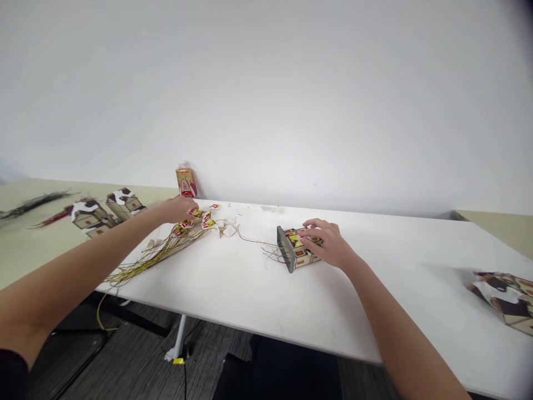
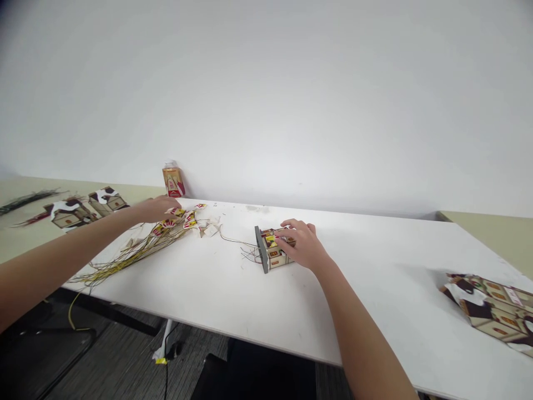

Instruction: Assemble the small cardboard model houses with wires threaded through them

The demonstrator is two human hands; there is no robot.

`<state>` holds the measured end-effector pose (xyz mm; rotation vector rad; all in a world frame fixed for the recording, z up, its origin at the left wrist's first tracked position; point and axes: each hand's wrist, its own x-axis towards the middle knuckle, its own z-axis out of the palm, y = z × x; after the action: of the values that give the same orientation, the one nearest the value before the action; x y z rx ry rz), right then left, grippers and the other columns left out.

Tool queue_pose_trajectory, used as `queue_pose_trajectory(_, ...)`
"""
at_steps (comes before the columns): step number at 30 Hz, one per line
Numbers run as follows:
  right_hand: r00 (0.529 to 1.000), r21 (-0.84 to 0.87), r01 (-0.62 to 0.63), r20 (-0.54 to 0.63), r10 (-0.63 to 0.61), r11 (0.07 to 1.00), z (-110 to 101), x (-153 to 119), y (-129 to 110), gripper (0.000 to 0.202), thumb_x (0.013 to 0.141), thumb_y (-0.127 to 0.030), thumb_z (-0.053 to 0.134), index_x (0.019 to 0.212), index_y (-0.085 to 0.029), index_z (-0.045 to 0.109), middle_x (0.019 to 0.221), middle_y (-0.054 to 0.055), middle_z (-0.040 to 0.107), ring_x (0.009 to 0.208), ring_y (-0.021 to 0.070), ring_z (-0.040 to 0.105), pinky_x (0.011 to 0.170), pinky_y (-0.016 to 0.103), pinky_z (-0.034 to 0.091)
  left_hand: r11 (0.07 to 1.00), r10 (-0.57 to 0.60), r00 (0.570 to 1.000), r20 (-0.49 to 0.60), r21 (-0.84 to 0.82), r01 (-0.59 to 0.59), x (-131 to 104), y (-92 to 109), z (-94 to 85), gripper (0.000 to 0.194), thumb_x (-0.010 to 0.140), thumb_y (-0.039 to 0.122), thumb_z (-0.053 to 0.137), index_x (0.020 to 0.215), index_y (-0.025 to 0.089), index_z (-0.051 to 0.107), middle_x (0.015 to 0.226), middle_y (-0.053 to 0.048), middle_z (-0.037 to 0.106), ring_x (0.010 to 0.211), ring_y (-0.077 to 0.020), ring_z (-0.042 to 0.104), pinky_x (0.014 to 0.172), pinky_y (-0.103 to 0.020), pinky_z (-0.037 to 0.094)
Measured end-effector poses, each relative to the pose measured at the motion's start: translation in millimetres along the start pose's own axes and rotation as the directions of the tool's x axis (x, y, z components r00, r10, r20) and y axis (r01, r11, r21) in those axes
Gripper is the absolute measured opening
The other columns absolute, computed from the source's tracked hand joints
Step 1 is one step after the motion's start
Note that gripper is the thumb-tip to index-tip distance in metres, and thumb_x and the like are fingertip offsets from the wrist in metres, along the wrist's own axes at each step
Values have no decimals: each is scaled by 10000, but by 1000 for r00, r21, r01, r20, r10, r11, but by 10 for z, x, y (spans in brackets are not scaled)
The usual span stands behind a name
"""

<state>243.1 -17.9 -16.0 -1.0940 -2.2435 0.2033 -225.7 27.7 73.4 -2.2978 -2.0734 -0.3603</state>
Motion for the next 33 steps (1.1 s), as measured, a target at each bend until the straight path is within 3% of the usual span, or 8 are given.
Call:
queue_pose_trajectory(6,1000,1,-5,9,5,1000,-1,0,2,234,917,-398,494,958,-333,715,1203,33,604,1035,215,601,987,477,355,879,-291,955,-50,-408,247,-71,-129,-257,605,687,595,667,1056,126,564,1016,-68,663,932,-206,562,841,-329,446)
queue_pose_trajectory(10,1000,1,-8,9,8,1000,5,-4,5,241,918,-411,488,967,-340,713,1202,32,603,1030,212,602,981,473,361,776,-371,922,-112,-582,242,-134,-80,-470,508,876,578,445,1096,121,481,1066,-97,644,949,-161,577,794,-286,445)
queue_pose_trajectory(15,1000,6,-9,7,9,1000,2,-8,0,268,920,-439,470,975,-344,714,1198,40,603,1029,218,600,974,475,369,521,-581,795,-173,-830,200,-188,219,-716,327,895,469,525,986,156,498,849,-21,646,890,-145,582,812,-305,367)
queue_pose_trajectory(19,1000,8,-16,17,15,1000,-9,-8,-11,268,919,-436,470,977,-343,714,1198,37,603,1029,216,601,983,479,364,402,-481,856,-188,-915,25,-256,513,-783,215,904,390,528,911,180,483,678,33,507,680,-119,573,731,-303,410)
queue_pose_trajectory(22,999,18,-28,23,27,999,-10,-9,-12,264,917,-434,474,972,-336,713,1197,36,605,1032,217,600,996,489,351,591,-334,923,-194,-805,44,-334,746,-718,249,873,403,548,1046,235,482,666,45,478,492,-89,448,597,-286,413)
queue_pose_trajectory(26,1000,26,-15,17,15,1000,-2,-9,2,279,919,-444,466,971,-329,714,1190,49,610,1025,226,603,987,492,357,969,-1,998,-60,-246,-14,-462,1057,-399,412,847,511,509,1174,261,500,817,-14,611,607,-149,529,604,-280,401)
queue_pose_trajectory(30,1000,33,4,25,-5,999,0,-11,26,278,912,-466,472,998,-338,703,1182,49,616,1002,226,609,970,490,373,990,114,960,256,52,-131,-603,1244,110,459,895,564,336,1156,234,519,876,-77,668,776,-256,628,678,-339,440)
queue_pose_trajectory(33,999,49,17,32,-19,999,-3,-12,42,285,890,-490,505,1055,-338,680,1183,53,616,1026,234,600,971,485,377,966,101,946,309,196,-167,-674,1280,396,490,907,559,297,1173,222,533,986,-133,680,915,-324,642,729,-395,458)
